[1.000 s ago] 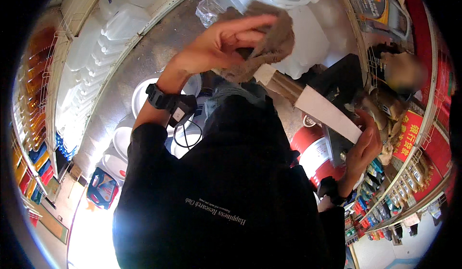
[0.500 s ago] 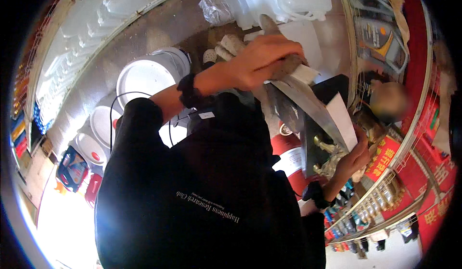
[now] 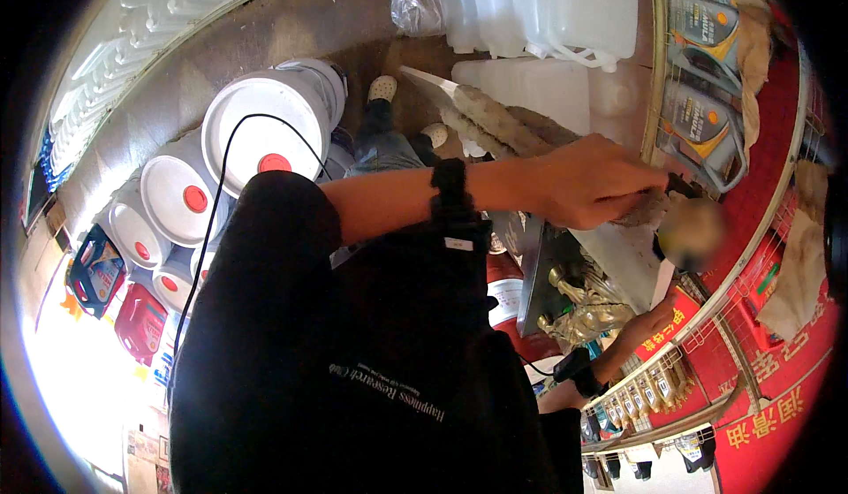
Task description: The person wipes a white shelf board with a cloth in a store aisle. They clean the top surface, edges, and underside of the board while holding it, then place it back on the metal rack. The person also wipes the metal shelf structure itself.
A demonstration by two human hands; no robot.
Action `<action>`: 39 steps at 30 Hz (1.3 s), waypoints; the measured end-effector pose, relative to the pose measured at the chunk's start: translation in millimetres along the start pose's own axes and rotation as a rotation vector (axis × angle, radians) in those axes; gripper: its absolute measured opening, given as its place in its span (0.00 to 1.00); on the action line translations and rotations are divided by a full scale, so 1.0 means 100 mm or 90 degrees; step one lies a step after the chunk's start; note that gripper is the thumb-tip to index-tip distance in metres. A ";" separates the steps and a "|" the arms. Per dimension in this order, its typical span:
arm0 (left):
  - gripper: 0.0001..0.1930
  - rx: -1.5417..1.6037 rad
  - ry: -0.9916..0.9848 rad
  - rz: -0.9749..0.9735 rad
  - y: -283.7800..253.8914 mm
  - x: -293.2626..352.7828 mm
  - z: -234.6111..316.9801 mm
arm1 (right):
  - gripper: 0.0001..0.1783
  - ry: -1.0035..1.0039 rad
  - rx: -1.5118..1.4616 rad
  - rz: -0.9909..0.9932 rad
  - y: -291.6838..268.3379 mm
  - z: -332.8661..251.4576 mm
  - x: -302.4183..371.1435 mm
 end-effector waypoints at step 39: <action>0.24 -0.264 -0.102 -0.115 -0.52 0.42 -0.95 | 0.30 -0.096 0.096 -0.044 0.36 -0.85 -0.14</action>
Point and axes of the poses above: each hand's wrist, its own x-axis away from the middle knuckle, its own y-axis out of the palm, z = x × y, the point moved 10 cm from there along -x, towards the middle knuckle, and after that the axes turned 4 degrees about y, right-handed, at the moved point
